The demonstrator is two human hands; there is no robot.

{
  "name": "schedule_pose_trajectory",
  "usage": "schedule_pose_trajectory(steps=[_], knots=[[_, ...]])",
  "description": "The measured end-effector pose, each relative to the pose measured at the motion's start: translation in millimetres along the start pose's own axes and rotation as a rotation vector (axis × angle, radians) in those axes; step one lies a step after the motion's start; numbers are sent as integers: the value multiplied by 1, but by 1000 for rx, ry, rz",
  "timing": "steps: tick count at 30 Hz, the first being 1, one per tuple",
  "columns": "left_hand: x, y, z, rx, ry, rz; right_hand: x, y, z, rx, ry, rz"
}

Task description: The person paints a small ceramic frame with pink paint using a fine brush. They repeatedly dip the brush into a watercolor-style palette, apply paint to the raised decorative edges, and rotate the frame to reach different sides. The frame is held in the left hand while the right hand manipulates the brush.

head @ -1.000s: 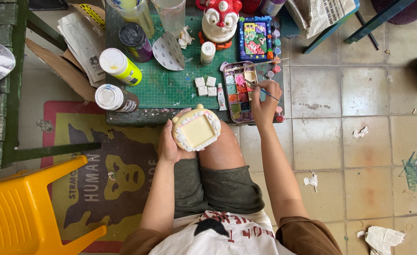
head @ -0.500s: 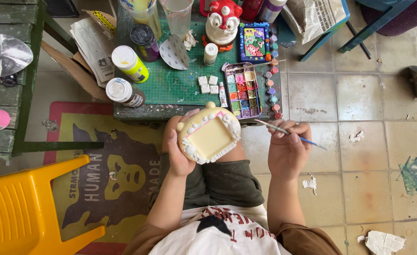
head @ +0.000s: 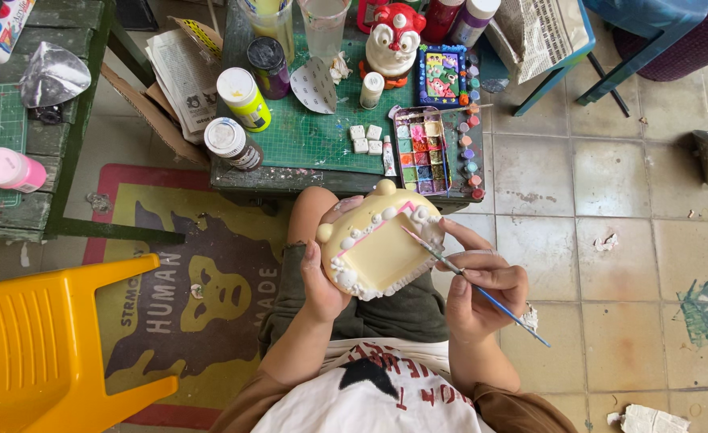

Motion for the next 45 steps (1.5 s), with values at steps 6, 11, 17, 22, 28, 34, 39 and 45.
schedule_pose_trajectory(steps=[6, 11, 17, 22, 28, 34, 39, 45], knots=[[-1, -1, -3, 13, 58, 44, -2, 7, -2, -61, 7, -98], [-1, 1, -5, 13, 45, 37, -2, 9, -3, -63, -17, -96], [0, 2, -6, 17, 36, 18, -4, 10, -2, -68, -25, -116], [0, 2, -7, 19, 42, 32, -2, 7, -4, -42, -32, -109], [-2, 2, -8, 11, 43, 16, 0, 4, -4, -30, -38, -86], [-2, 2, -9, 7, 33, 1, -2, 8, -2, -60, -58, -140], [-1, 1, -9, 35, 24, 19, -1, 5, -3, -27, -47, -105], [1, 4, -10, 16, -12, -9, -1, 3, -4, -9, -57, -115]])
Point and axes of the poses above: each hand's wrist, its own z-axis towards the middle knuckle, its own y-axis out of the palm, x = y × z, the point moved 5 cm from there along z, towards the middle knuckle, and after that the axes turned 6 degrees about z, right-handed, at the moved point
